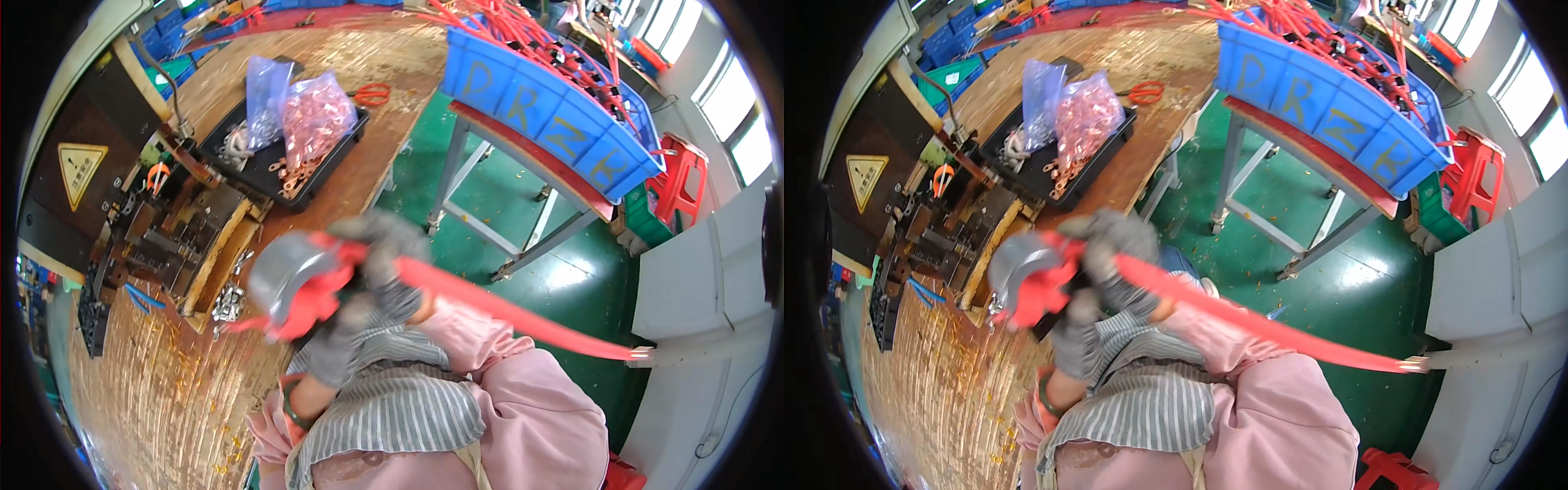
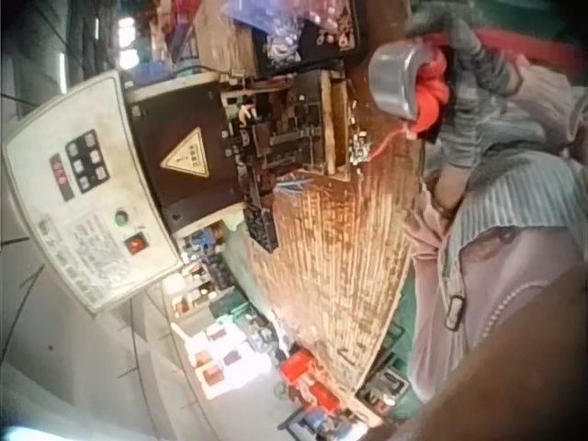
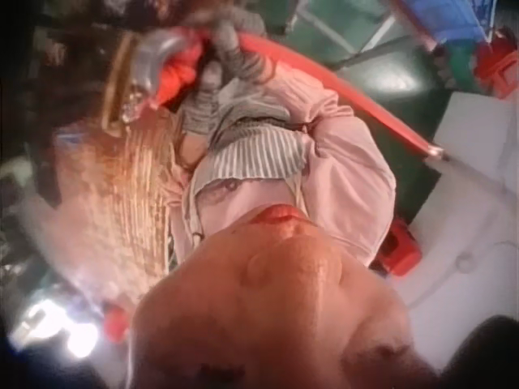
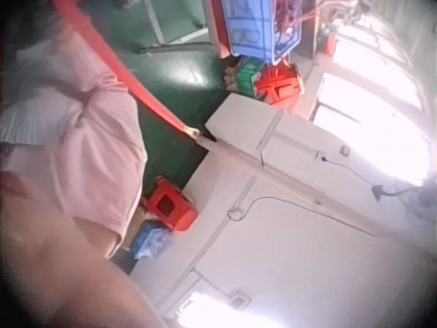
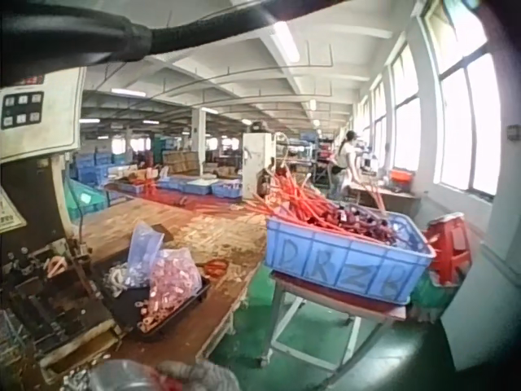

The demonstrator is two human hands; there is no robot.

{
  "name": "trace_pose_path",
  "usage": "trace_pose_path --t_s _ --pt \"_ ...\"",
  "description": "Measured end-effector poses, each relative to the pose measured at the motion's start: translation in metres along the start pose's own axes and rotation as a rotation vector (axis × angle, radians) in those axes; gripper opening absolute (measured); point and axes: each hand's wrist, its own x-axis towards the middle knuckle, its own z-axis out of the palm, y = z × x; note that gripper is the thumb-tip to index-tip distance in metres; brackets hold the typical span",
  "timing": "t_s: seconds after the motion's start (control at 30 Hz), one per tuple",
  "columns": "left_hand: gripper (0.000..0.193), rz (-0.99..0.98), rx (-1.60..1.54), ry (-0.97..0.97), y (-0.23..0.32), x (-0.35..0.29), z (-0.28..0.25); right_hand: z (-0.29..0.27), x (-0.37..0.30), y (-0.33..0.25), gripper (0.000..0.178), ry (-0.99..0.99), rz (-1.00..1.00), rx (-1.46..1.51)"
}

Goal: The person is assembling electrical cables by attaching connectors and managing wires at a workbench.

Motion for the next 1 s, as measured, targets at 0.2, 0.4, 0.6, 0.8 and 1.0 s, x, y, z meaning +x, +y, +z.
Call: trace_pose_path --t_s 0.2,0.4,0.6,0.8,1.0 --pt "0.045 0.269 0.148 -0.431 -0.006 0.028 0.052 -0.160 0.102 -0.074 0.027 0.138 0.265 -0.708" --pt "0.043 -0.019 -0.288 -0.547 -0.094 0.010 0.047 -0.414 0.241 -0.162 0.045 -0.367 0.139 -2.354" --pt "0.029 -0.414 -0.233 -0.063 -0.104 -0.039 -0.009 -0.500 0.306 0.001 0.039 -0.394 0.467 -2.047" --pt "0.029 -0.582 -0.237 0.225 -0.084 -0.073 -0.041 -0.509 0.314 0.069 0.035 -0.385 0.412 -2.016" --pt "0.035 -0.612 0.006 0.770 -0.074 -0.115 -0.100 -0.418 0.281 0.095 0.030 -0.282 0.025 -1.751"
